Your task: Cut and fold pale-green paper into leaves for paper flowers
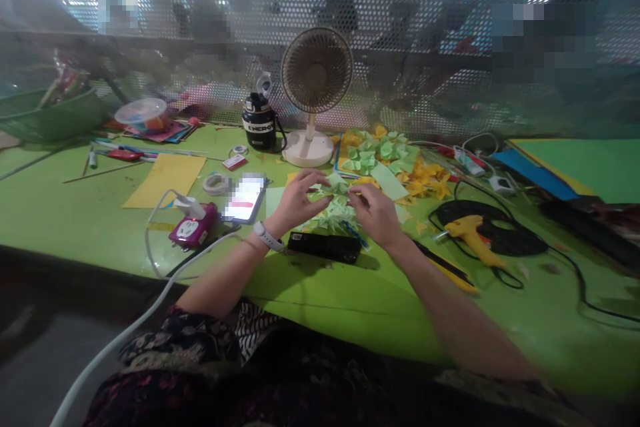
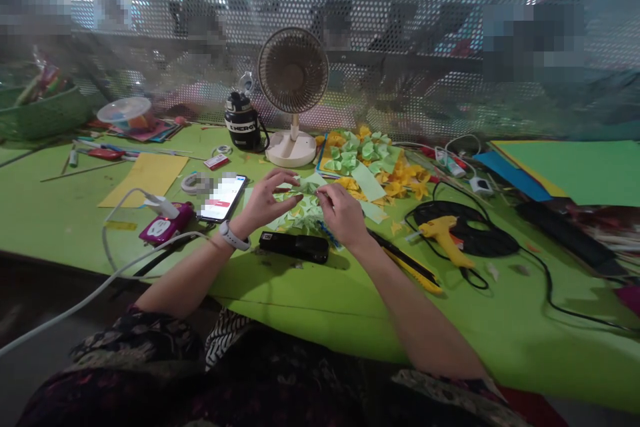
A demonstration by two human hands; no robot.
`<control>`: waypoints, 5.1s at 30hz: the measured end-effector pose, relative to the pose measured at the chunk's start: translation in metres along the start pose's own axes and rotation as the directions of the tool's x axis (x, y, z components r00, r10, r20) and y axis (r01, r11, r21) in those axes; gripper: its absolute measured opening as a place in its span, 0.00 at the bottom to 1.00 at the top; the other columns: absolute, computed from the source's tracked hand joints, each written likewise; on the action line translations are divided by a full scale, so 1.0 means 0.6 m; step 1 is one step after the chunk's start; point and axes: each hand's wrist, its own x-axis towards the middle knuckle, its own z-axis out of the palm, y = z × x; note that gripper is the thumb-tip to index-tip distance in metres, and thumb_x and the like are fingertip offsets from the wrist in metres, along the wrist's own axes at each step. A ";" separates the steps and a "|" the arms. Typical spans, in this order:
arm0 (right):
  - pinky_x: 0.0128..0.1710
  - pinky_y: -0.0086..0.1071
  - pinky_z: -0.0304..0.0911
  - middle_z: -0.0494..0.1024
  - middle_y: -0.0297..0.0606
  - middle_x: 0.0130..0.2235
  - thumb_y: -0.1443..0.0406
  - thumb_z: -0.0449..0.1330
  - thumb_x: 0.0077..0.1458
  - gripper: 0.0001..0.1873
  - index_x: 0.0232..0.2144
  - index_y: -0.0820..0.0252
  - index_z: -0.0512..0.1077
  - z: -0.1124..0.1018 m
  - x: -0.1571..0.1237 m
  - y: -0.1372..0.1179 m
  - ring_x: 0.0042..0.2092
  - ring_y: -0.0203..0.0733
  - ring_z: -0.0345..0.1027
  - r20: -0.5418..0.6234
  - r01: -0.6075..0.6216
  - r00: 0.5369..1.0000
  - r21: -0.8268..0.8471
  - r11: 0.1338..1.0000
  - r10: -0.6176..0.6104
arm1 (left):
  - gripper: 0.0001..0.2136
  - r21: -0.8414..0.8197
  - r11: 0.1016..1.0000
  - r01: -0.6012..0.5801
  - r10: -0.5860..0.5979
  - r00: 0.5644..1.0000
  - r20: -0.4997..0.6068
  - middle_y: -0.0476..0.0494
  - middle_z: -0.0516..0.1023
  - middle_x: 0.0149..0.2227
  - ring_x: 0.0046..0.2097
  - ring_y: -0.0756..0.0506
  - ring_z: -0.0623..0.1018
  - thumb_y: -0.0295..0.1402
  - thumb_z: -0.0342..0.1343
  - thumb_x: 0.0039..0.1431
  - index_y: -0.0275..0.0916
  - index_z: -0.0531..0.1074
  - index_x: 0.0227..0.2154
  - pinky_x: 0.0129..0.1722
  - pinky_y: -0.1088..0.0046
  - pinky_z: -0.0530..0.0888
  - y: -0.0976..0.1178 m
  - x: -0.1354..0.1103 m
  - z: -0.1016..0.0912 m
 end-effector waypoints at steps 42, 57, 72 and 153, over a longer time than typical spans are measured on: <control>0.51 0.45 0.69 0.74 0.51 0.51 0.63 0.58 0.57 0.16 0.48 0.57 0.66 -0.011 -0.001 -0.024 0.53 0.52 0.70 -0.142 0.133 0.979 -0.102 0.986 -0.147 | 0.10 -0.241 0.967 0.087 -0.106 0.992 -0.069 0.38 0.76 0.39 0.37 0.47 0.79 0.38 0.63 0.55 0.34 0.75 0.28 0.28 0.76 0.81 0.002 -0.016 0.036; 0.55 0.47 0.65 0.74 0.47 0.51 0.62 0.54 0.64 0.09 0.40 0.55 0.74 -0.015 0.003 -0.016 0.55 0.50 0.68 -0.074 0.173 0.980 -0.115 0.978 -0.182 | 0.17 -0.319 0.937 0.142 -0.141 0.990 0.027 0.39 0.75 0.37 0.33 0.49 0.78 0.45 0.62 0.54 0.33 0.75 0.28 0.27 0.74 0.81 0.005 -0.011 0.028; 0.51 0.47 0.68 0.76 0.44 0.49 0.65 0.56 0.63 0.07 0.42 0.52 0.73 -0.013 0.005 -0.009 0.52 0.50 0.71 -0.109 0.247 0.960 -0.110 0.963 -0.259 | 0.16 -0.313 0.938 0.149 -0.137 0.989 0.059 0.39 0.76 0.38 0.35 0.49 0.78 0.44 0.61 0.56 0.33 0.75 0.29 0.26 0.77 0.80 0.001 -0.011 0.026; 0.47 0.45 0.70 0.79 0.44 0.42 0.65 0.58 0.56 0.03 0.34 0.55 0.72 -0.017 0.006 -0.018 0.46 0.50 0.74 -0.226 0.127 0.966 -0.019 0.992 -0.128 | 0.06 0.153 0.922 -0.356 0.370 0.926 -0.078 0.39 0.78 0.44 0.46 0.47 0.80 0.30 0.53 0.64 0.39 0.75 0.40 0.45 0.70 0.79 0.013 -0.021 0.033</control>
